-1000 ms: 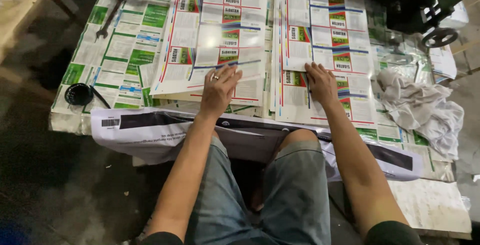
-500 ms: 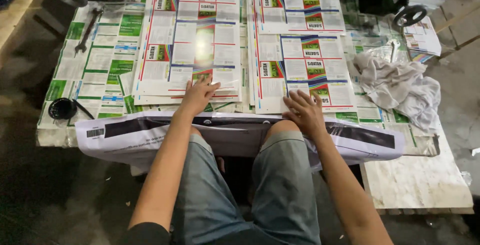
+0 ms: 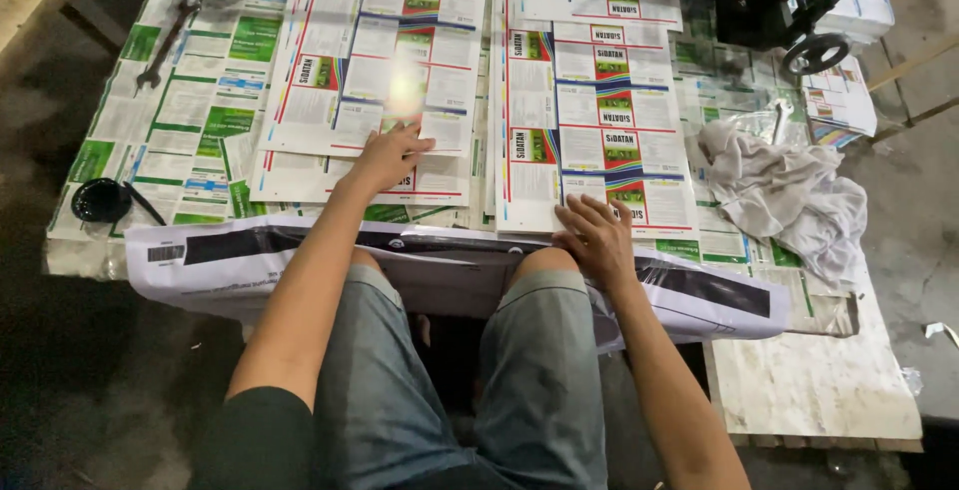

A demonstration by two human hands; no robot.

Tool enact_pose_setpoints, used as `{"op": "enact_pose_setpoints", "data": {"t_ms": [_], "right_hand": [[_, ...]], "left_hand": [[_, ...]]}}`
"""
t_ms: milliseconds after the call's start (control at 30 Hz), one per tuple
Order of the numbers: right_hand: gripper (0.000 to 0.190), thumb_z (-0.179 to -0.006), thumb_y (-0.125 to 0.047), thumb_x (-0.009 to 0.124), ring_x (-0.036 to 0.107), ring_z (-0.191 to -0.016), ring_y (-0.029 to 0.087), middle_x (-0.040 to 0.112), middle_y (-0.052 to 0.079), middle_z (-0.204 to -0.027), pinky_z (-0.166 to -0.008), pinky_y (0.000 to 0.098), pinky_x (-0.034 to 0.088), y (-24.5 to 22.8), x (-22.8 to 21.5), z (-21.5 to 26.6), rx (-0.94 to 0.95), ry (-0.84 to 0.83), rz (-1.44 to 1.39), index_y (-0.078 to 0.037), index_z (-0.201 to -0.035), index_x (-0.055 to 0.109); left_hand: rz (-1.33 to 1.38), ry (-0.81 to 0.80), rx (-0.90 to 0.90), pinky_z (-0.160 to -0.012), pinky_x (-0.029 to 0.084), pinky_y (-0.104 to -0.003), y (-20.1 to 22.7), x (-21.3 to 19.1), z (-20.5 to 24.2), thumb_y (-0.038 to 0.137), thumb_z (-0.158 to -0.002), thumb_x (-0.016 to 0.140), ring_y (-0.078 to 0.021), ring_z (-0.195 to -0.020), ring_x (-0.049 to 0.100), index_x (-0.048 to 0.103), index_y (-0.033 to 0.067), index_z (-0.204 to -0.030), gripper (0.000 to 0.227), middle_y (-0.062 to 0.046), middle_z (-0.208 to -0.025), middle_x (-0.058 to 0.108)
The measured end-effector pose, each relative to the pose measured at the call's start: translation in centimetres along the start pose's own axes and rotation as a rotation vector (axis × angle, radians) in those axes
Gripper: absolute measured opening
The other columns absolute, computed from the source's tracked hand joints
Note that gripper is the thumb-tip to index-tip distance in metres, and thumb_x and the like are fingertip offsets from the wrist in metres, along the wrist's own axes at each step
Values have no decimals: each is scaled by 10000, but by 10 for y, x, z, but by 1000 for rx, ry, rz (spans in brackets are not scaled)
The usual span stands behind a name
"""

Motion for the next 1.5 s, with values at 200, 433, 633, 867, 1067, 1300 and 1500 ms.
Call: {"op": "enact_pose_setpoints", "data": {"t_ms": [200, 433, 633, 867, 1067, 1300, 1500], "right_hand": [[202, -989, -154, 699, 675, -1179, 166, 748, 2, -1232, -1129, 426, 372, 13, 10, 16, -114, 132, 32, -120, -1186, 729], [139, -929, -181, 744, 708, -1017, 151, 760, -2, -1063, -1018, 400, 386, -13, -23, 11, -149, 234, 62, -109, -1044, 711], [107, -876, -140, 755, 701, -948, 158, 723, -16, -937, -999, 394, 391, 0, -14, 9, -121, 216, 61, -122, -889, 651], [136, -843, -115, 732, 644, -978, 258, 713, 11, -1005, -908, 393, 424, 13, -11, 3, -34, 109, -147, -103, -970, 686], [73, -887, -146, 776, 674, -850, 238, 740, 25, -884, -883, 411, 420, -12, -73, -37, 24, 259, 49, -125, -953, 756], [100, -940, -115, 745, 702, -909, 201, 750, 31, -954, -954, 389, 465, -14, -17, -4, -8, 311, 231, -129, -1037, 763], [84, -933, -199, 780, 701, -778, 197, 742, 23, -856, -886, 386, 495, -2, 5, 8, 5, 255, 118, -141, -898, 730]], "left_hand": [[-21, 9, 1, -1160, 268, -661, 2, -6, -21, 247, -960, 647, -382, -1466, 385, 708, 304, -1295, 346, -92, -1576, 475], [-23, 27, 5, -1150, 301, -656, -7, -8, -46, 255, -970, 644, -373, -1439, 435, 726, 306, -1278, 322, -103, -1555, 496], [-2, 13, 0, -1176, 317, -635, -10, -12, -64, 180, -947, 622, -334, -1425, 486, 723, 303, -1278, 367, -91, -1571, 503], [-82, 7, -80, -1190, 186, -668, -11, 1, -72, 114, -910, 627, -406, -1515, 265, 481, 266, -1521, 646, -133, -1667, 279], [-125, -95, -168, -1188, 209, -685, 55, -7, 33, 338, -911, 736, -452, -1513, 239, 365, 222, -1572, 767, -191, -1679, 195], [-223, -6, -126, -1082, 331, -690, 40, 6, 88, 317, -794, 834, -346, -1495, 320, 489, 237, -1470, 764, -92, -1618, 355], [-150, 136, -26, -1056, 425, -549, 33, 3, 84, 193, -752, 848, -303, -1414, 452, 621, 189, -1351, 640, -64, -1511, 536]]}}
Point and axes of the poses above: each hand's wrist, its own z-axis away from the middle knuckle, its own x-axis out of the palm, y = z × x, the point moved 8 cm from there along -z, towards the middle knuckle
